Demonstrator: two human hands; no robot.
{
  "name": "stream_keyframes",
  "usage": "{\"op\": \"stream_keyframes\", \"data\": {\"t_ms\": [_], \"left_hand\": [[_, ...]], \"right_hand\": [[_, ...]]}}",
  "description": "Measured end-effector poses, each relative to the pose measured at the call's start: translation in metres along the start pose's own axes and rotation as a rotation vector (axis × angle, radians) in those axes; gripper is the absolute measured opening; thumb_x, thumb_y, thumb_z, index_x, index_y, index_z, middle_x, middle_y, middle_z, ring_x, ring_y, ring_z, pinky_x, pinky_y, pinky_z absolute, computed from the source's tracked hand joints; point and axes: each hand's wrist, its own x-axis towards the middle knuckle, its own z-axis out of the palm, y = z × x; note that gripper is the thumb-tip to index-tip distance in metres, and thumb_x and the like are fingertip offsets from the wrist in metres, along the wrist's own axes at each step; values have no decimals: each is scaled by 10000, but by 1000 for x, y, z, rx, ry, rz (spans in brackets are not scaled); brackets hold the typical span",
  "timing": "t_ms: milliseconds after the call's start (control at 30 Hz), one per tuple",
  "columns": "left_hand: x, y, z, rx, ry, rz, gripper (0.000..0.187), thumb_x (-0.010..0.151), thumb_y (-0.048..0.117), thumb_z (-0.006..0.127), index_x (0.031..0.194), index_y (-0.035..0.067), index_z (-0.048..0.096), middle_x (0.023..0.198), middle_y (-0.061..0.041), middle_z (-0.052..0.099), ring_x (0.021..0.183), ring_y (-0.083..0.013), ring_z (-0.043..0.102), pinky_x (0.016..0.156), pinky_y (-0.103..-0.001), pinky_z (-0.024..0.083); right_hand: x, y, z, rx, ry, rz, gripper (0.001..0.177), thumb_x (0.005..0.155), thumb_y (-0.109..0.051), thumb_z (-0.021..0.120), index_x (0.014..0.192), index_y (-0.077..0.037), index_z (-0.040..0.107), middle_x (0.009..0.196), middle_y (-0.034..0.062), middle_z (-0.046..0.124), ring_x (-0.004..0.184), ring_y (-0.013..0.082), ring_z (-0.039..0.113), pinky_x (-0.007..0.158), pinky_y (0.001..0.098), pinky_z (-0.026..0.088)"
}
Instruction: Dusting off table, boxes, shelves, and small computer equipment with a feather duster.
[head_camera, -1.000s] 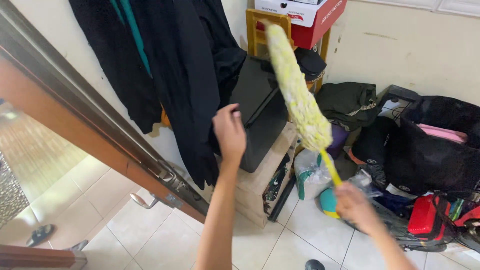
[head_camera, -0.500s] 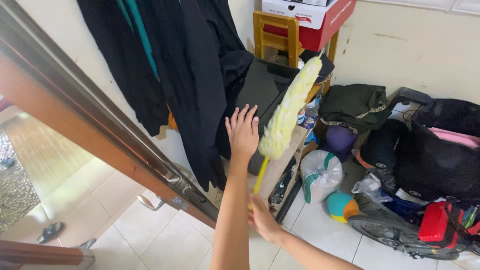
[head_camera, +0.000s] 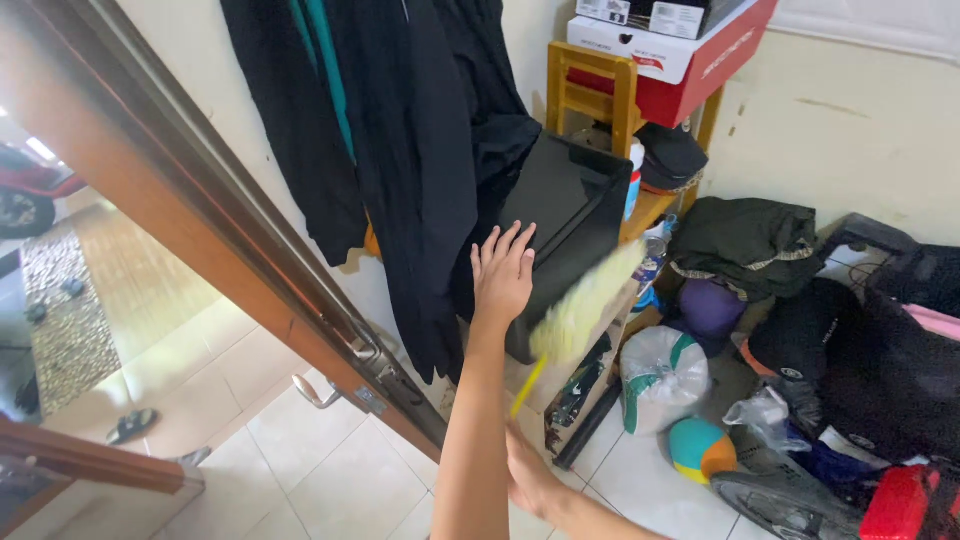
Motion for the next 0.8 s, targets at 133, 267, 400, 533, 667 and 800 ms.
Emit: {"op": "stream_keyframes", "data": {"t_ms": [133, 267, 400, 533, 667, 800], "left_hand": [[-1, 0, 1, -26, 7, 8, 429, 1044, 286, 485, 1464, 263, 568, 1549, -4, 504, 1486, -291, 346, 1233, -582, 147], [-1, 2, -1, -29, -5, -21, 429, 1030, 282, 503, 1452, 259, 576, 1543, 4, 511, 1483, -285, 358, 1232, -582, 153], [1, 2, -2, -36, 29, 4, 415, 1047, 273, 501, 1454, 254, 580, 1548, 8, 519, 1489, -286, 366, 1238, -585, 155], [0, 3, -1, -37, 13, 2, 419, 1034, 267, 505, 1444, 249, 585, 1536, -5, 518, 1475, -302, 366, 1217, -598, 152], [-2, 6, -4, -61, 68, 25, 408, 1024, 249, 522, 1420, 244, 617, 1510, -2, 563, 1465, -298, 402, 1226, -600, 172], [-2, 8, -6, -73, 59, 29, 393, 1025, 240, 535, 1405, 236, 633, 1496, -15, 571, 1456, -312, 401, 1215, -610, 171]], "right_hand": [[-6, -36, 47, -127, 59, -44, 528, 934, -517, 550, 1415, -469, 337, 1346, -60, 570, 1163, 128, 604, 935, 408, 548], [4, -13, 12, -67, 37, -77, 522, 949, -586, 514, 1292, -193, 545, 1158, -2, 655, 1051, 138, 645, 867, 361, 604], [32, 41, -88, 97, 143, 165, 360, 971, -597, 551, 1038, -245, 518, 682, -49, 424, 605, 127, 459, 541, 305, 421], [12, -25, -49, 55, -83, -3, 351, 1008, -532, 482, 1000, -181, 478, 652, -6, 357, 576, 141, 408, 568, 283, 381], [-23, -91, 14, -73, -110, -105, 370, 1001, -523, 418, 1007, -157, 469, 665, -12, 333, 573, 144, 416, 652, 362, 543], [-7, -55, -55, -234, -48, -103, 381, 1012, -516, 426, 978, -141, 485, 641, -6, 378, 535, 157, 433, 588, 355, 529]]}}
